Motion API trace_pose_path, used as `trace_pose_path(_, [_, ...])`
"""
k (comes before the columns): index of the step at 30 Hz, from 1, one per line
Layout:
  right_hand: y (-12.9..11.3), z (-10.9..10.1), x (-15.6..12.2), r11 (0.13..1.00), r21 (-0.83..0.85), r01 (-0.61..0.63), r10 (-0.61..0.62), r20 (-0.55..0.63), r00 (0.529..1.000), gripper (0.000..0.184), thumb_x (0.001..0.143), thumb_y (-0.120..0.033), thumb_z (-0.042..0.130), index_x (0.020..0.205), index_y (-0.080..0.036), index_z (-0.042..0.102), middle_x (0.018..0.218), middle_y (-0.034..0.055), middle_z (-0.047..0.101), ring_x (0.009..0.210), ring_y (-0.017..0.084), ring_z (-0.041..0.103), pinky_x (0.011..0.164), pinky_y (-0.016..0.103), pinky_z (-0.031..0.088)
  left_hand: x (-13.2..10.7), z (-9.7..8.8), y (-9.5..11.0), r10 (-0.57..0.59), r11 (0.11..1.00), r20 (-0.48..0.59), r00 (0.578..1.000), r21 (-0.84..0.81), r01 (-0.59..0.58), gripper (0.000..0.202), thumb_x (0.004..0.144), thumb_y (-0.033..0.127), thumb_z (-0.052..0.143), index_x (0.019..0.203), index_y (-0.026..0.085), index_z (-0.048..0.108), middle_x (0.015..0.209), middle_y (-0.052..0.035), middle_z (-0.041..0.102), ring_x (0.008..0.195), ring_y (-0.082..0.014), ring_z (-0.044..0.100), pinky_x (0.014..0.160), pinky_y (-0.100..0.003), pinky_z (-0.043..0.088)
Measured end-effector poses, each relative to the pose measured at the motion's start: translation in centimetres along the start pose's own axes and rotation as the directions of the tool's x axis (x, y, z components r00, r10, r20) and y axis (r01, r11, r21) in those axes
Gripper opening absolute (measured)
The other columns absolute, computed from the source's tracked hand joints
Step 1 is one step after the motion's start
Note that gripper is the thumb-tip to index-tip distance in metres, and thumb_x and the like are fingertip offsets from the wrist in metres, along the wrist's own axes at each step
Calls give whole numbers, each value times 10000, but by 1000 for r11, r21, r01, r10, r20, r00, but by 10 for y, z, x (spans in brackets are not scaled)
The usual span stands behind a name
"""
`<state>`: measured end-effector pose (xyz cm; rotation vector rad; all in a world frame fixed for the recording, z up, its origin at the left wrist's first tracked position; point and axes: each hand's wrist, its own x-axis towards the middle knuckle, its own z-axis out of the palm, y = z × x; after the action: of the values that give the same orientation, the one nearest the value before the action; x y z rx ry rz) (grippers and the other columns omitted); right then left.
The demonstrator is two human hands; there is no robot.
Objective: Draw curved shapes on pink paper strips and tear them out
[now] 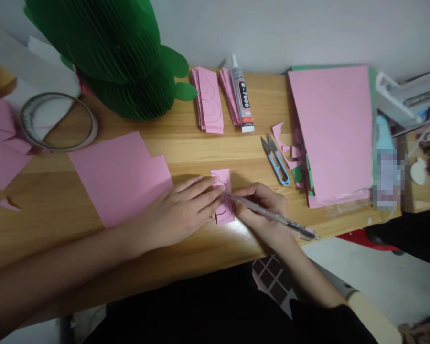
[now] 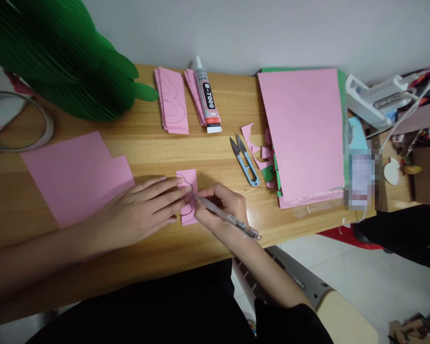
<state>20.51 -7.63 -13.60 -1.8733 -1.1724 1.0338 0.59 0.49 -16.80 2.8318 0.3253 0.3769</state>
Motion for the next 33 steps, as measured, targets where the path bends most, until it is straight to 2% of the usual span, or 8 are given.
trace_pose_path(11, [1,-1,1,999,8,48,-49,57,997,42,735,-227,696,761,-194,698,579,-37,667,448,76,535,426,195,422,1,-1,0,16,1000,-30,999,27,-15,301,1022,180,406,1214,124,632,1305,-83,668,1265,-241,548,1102,-397,399])
trace_pose_path(23, [3,-1,1,1000,-12,-7,7,-5,1000,66,722,-220,668,780,-188,670,632,-18,682,522,99,590,522,231,475,1,1,0,17,998,-45,999,57,-14,310,1023,174,395,1225,123,625,1309,-63,671,1232,-247,567,1085,-402,409])
trace_pose_path(33, [2,3,3,999,32,0,2,-63,998,68,700,-236,671,754,-196,664,597,-24,673,504,101,595,499,220,472,0,0,0,6,999,-35,999,39,-5,313,1012,163,419,1264,125,601,1307,-73,667,1247,-241,557,1107,-395,380])
